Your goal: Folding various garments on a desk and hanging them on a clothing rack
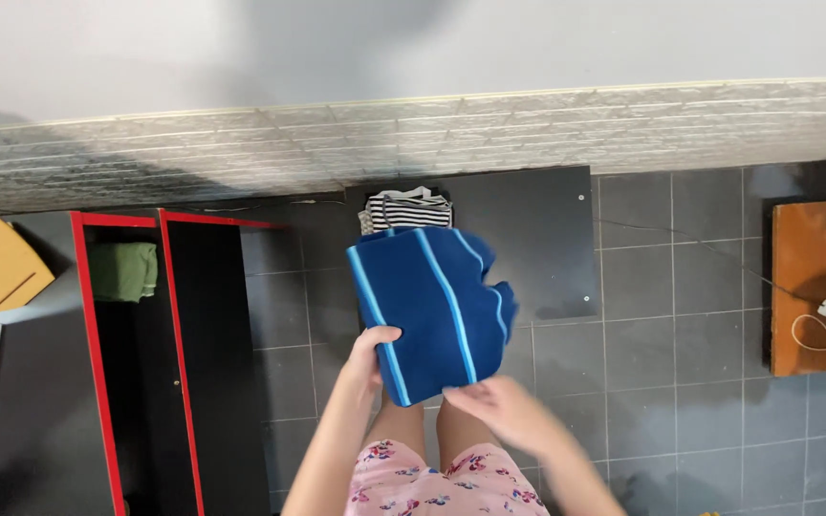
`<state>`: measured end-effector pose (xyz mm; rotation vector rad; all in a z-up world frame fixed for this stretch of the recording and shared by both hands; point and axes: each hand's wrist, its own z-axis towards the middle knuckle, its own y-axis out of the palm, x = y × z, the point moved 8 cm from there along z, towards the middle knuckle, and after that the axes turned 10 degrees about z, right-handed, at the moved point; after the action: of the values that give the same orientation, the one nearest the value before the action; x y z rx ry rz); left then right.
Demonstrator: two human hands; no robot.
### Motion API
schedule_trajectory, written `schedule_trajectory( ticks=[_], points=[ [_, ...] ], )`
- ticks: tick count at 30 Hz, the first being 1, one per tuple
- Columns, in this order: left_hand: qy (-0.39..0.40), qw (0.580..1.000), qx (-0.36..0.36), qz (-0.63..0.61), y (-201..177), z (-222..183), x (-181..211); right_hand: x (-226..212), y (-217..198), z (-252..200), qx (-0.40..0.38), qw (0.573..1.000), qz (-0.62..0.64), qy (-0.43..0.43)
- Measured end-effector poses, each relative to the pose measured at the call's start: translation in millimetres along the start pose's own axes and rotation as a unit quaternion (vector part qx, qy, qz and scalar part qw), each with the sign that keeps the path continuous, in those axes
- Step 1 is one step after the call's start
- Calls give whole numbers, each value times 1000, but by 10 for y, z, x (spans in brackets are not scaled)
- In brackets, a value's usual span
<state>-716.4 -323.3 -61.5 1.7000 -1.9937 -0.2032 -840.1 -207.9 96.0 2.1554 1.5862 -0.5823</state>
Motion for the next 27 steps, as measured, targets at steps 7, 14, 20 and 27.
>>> schedule_trajectory(
  ticks=[7, 14, 20, 27],
  points=[
    [8, 967, -187, 173, 576, -641, 449, -706, -1349, 206, 123, 951, -19, -283],
    [-69, 913, -352, 193, 695, -969, 248, -288, -662, 950, -342, 916, -105, -180],
    [-109, 953, -262, -103, -225, -282, -531, 467, -823, 1065, -180, 973, 137, -43],
    [-42, 946, -78, 311, -283, -237, -623, 1458, -968, 1496, 27, 954, 291, 67]
  ],
)
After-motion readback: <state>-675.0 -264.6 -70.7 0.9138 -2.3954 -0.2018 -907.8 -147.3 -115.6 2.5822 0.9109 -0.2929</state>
